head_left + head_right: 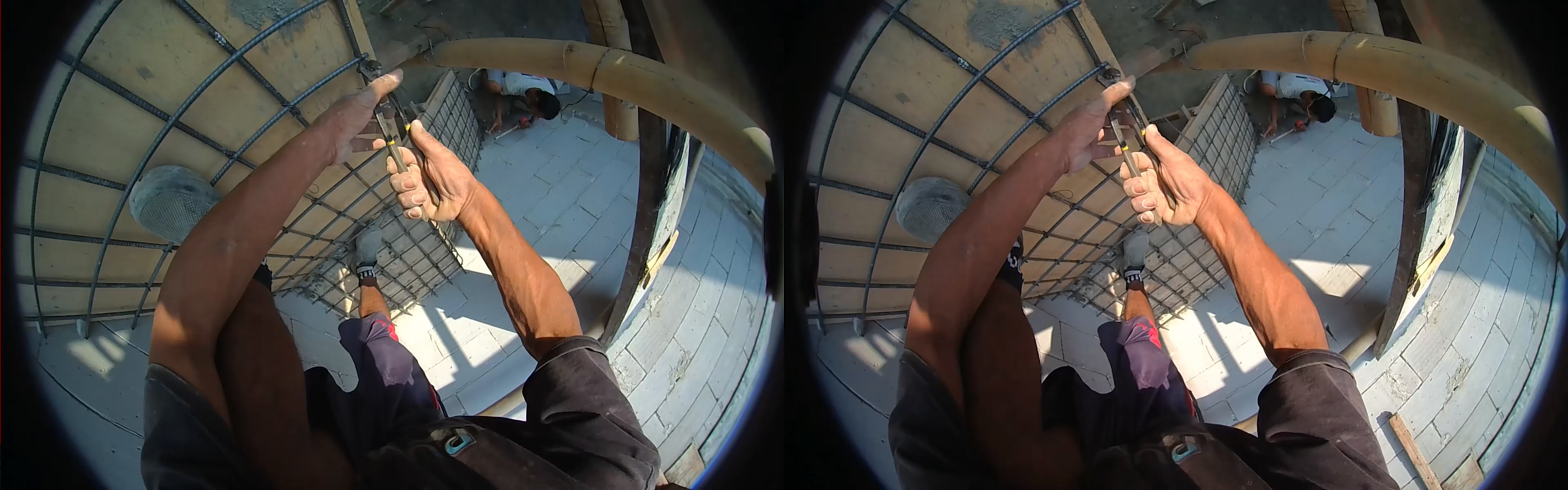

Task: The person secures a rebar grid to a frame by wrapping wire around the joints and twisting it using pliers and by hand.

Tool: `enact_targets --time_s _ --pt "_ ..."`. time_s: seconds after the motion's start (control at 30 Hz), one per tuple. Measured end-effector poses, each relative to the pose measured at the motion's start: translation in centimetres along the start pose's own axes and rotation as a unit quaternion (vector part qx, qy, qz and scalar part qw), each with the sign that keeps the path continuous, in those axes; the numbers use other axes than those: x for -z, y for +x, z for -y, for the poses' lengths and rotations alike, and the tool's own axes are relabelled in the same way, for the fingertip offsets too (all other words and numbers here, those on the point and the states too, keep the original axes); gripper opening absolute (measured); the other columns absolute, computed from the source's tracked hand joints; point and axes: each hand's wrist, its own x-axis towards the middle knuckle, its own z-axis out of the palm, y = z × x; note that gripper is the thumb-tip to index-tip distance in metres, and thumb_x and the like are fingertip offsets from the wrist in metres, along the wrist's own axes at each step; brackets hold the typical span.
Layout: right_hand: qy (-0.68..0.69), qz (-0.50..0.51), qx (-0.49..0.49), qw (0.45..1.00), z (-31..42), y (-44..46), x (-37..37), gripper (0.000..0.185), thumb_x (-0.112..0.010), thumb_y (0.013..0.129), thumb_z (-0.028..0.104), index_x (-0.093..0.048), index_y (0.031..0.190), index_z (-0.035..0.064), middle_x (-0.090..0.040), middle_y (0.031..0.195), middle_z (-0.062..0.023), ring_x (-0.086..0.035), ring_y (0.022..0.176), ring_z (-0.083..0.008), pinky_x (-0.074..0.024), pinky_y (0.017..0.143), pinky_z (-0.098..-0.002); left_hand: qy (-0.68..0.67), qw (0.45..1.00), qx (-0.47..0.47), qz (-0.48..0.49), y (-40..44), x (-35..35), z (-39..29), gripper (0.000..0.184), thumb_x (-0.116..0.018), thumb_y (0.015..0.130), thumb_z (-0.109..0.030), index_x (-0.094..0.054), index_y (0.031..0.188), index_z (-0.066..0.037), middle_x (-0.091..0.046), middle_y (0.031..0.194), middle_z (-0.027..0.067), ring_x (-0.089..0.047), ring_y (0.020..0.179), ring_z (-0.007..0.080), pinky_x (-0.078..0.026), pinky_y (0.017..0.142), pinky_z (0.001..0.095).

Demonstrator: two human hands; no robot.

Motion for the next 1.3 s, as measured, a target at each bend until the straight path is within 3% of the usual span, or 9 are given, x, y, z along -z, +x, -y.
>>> enact_targets --time_s 0.2,0.3,0.4,0.63,0.67,0.73,0.8,1.17,1.3 --pt "-0.362 -0.279 0.154 0.876 -0.6 -1.0 -3.7 0.057 -0.060 0.094 0.056 -0.058 0.101 -0.0004 -0.063 0.074 -0.0118 -0.063 0.054 -0.0187 -0.0552 0.049 -0.0313 -0.186 0.977 -0.099 0.023 2.7 -2.5 1.1 0.041 -0.042 0.106 -0.043 -0.057 0.118 -0.006 -0.068 0.115 0.0096 -0.065 0.103 0.0203 -0.053 0.081 0.0376" --pt "-0.691 -0.449 0.282 0.490 -2.1 -1.1 -3.4 0.069 -0.074 0.082 0.049 -0.054 0.120 -0.0055 -0.066 0.089 -0.0214 -0.070 0.076 -0.0306 -0.0578 0.064 -0.0398 -0.190 0.979 -0.073 0.027 2.6 -3.0 0.7 0.042 -0.042 0.106 -0.044 -0.057 0.119 -0.007 -0.068 0.114 0.0097 -0.064 0.104 0.0215 -0.052 0.084 0.0394" --pt "-0.777 -0.500 0.267 0.274 -4.4 -0.7 -3.7 0.066 -0.070 0.086 0.043 -0.052 0.124 -0.0069 -0.066 0.097 -0.0262 -0.069 0.088 -0.0391 -0.0570 0.075 -0.0462 -0.167 0.984 -0.061 -0.008 2.8 -3.8 0.6 0.039 -0.039 0.107 -0.043 -0.056 0.111 -0.008 -0.068 0.109 0.0088 -0.064 0.099 0.0228 -0.049 0.085 0.0417" --pt "-0.718 -0.471 0.202 0.471 -3.1 0.0 -3.7 0.048 -0.062 0.095 0.036 -0.055 0.122 -0.0030 -0.067 0.092 -0.0286 -0.068 0.083 -0.0437 -0.0545 0.076 -0.0485 -0.107 0.993 -0.036 -0.043 2.4 -3.3 0.7 0.038 -0.047 0.104 -0.043 -0.054 0.109 -0.006 -0.068 0.102 0.0102 -0.063 0.095 0.0206 -0.051 0.078 0.0382" --pt "-0.683 -0.456 0.233 0.521 -3.0 0.1 -3.1 0.040 -0.065 0.094 0.039 -0.059 0.108 0.0017 -0.065 0.080 -0.0159 -0.067 0.071 -0.0313 -0.0537 0.064 -0.0423 -0.099 0.993 -0.032 -0.049 2.0 -3.4 0.6 0.040 -0.050 0.102 -0.044 -0.054 0.109 -0.005 -0.068 0.101 0.0109 -0.063 0.095 0.0201 -0.051 0.077 0.0376" --pt "-0.493 -0.353 0.204 0.768 -3.1 0.2 -1.8 0.036 -0.065 0.095 0.039 -0.056 0.101 0.0048 -0.059 0.076 -0.0069 -0.061 0.065 -0.0200 -0.0515 0.056 -0.0350 -0.046 0.997 -0.032 -0.061 1.5 -3.1 1.5 0.047 -0.057 0.097 -0.047 -0.056 0.104 -0.001 -0.066 0.094 0.0117 -0.064 0.086 0.0190 -0.052 0.070 0.0348" --pt "-0.301 -0.239 0.178 0.906 -3.4 0.3 -2.0 0.036 -0.063 0.098 0.040 -0.052 0.108 0.0065 -0.050 0.074 0.0015 -0.054 0.065 -0.0048 -0.0461 0.051 -0.0188 -0.004 0.995 -0.073 -0.065 1.1 -2.4 2.5 0.056 -0.066 0.088 -0.053 -0.062 0.087 0.002 -0.062 0.075 0.0096 -0.061 0.063 0.0156 -0.048 0.051 0.0302" --pt "-0.518 -0.395 0.156 0.743 -2.6 1.6 -3.7 0.044 -0.050 0.098 0.040 -0.059 0.085 -0.0005 -0.058 0.065 -0.0053 -0.054 0.052 -0.0171 -0.0475 0.050 -0.0333 0.090 0.984 -0.089 -0.128 2.2 -2.4 2.8 0.052 -0.066 0.087 -0.055 -0.060 0.074 -0.005 -0.058 0.065 0.0049 -0.057 0.055 0.0139 -0.046 0.050 0.0308" --pt "-0.281 -0.279 0.123 0.910 -2.7 1.4 -3.5 0.042 -0.057 0.099 0.047 -0.056 0.085 0.0069 -0.052 0.063 0.0002 -0.052 0.050 -0.0107 -0.0488 0.044 -0.0285 0.006 0.999 -0.049 -0.008 0.8 0.3 2.3 0.048 -0.066 0.090 -0.052 -0.061 0.084 -0.005 -0.063 0.074 0.0081 -0.064 0.066 0.0183 -0.055 0.064 0.0332"
